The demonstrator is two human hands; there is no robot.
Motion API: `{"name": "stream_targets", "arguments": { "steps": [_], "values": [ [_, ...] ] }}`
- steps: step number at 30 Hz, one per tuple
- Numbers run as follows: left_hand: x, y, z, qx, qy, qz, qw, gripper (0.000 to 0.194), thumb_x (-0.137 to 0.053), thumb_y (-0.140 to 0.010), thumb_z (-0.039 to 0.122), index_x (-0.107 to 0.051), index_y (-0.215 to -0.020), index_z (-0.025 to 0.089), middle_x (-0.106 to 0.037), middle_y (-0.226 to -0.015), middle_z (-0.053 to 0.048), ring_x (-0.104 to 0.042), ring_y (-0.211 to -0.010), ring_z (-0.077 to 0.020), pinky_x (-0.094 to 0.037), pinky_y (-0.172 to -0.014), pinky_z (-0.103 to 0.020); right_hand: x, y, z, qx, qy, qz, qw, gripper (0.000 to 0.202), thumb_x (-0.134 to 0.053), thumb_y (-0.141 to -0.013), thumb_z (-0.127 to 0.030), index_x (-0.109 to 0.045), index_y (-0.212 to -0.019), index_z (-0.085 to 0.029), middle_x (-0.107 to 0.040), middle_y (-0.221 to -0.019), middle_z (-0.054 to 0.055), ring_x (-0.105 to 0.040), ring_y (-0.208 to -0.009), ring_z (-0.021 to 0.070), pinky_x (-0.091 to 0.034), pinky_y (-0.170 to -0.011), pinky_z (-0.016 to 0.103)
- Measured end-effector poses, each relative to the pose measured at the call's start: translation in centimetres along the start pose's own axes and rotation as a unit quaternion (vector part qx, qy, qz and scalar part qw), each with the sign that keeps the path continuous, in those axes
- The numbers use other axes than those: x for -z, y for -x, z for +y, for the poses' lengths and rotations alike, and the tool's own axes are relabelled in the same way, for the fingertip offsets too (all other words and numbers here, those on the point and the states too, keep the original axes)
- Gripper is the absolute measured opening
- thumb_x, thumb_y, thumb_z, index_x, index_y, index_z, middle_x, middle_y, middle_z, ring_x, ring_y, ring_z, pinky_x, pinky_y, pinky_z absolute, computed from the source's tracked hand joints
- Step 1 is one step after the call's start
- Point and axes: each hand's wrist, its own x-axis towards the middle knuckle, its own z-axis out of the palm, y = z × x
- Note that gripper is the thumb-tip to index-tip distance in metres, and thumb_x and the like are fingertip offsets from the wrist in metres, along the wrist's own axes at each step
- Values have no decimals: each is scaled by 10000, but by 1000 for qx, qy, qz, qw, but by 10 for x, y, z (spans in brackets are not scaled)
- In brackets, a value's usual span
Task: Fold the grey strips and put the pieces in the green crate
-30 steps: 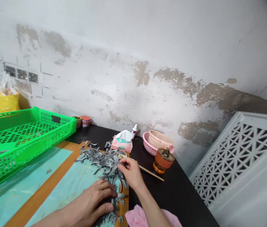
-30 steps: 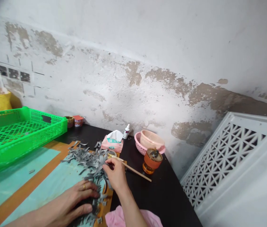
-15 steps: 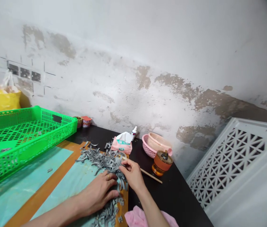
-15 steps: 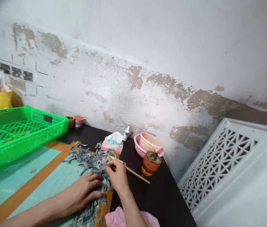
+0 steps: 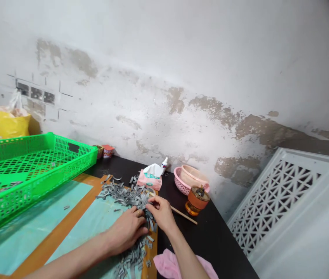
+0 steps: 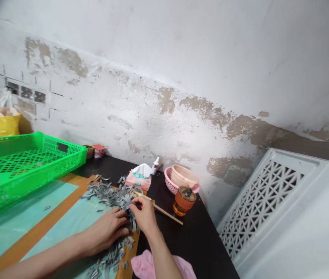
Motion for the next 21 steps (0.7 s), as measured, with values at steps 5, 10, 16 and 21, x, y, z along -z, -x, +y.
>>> {"name": "stream_targets", "arguments": {
  "steps": [5, 10, 16, 21],
  "values": [
    [-14, -19, -6, 22, -35, -8, 999, 280, -421, -899, 143, -674, -784, 177, -693, -886, -121, -615, -855, -279, -452, -815, -396, 0, -3, 3, 9, 9, 7, 1000, 97, -643, -698, -222, -714, -742, -172, -670, -687, 0, -579, -620, 159, -442, -549, 228],
    [-8, -15, -11, 25, -32, -19, 999, 258, -440, -786, 26, -647, -757, 177, -689, -875, -124, -617, -852, -292, -461, -792, -395, 0, -4, 7, 14, 23, 4, 1000, 101, -647, -712, -231, -715, -750, -167, -677, -688, -2, -577, -601, 151, -445, -558, 231],
    [14, 18, -3, 12, -3, -34, 999, 299, -382, -922, 136, -657, -825, 204, -667, -875, -80, -607, -846, -234, -463, -780, -321, -1, -2, 2, 40, 57, -25, 997, 79, -644, -741, -190, -717, -769, -174, -698, -742, 19, -620, -685, 184, -462, -637, 264],
    [21, 33, -2, 16, 58, -33, 998, 335, -360, -965, 239, -674, -851, 218, -662, -889, -77, -599, -862, -230, -451, -787, -306, 9, 8, -15, 94, 115, -80, 986, 139, -701, -687, -93, -716, -740, -220, -691, -808, 3, -624, -834, 208, -438, -790, 302]
  ]
}}
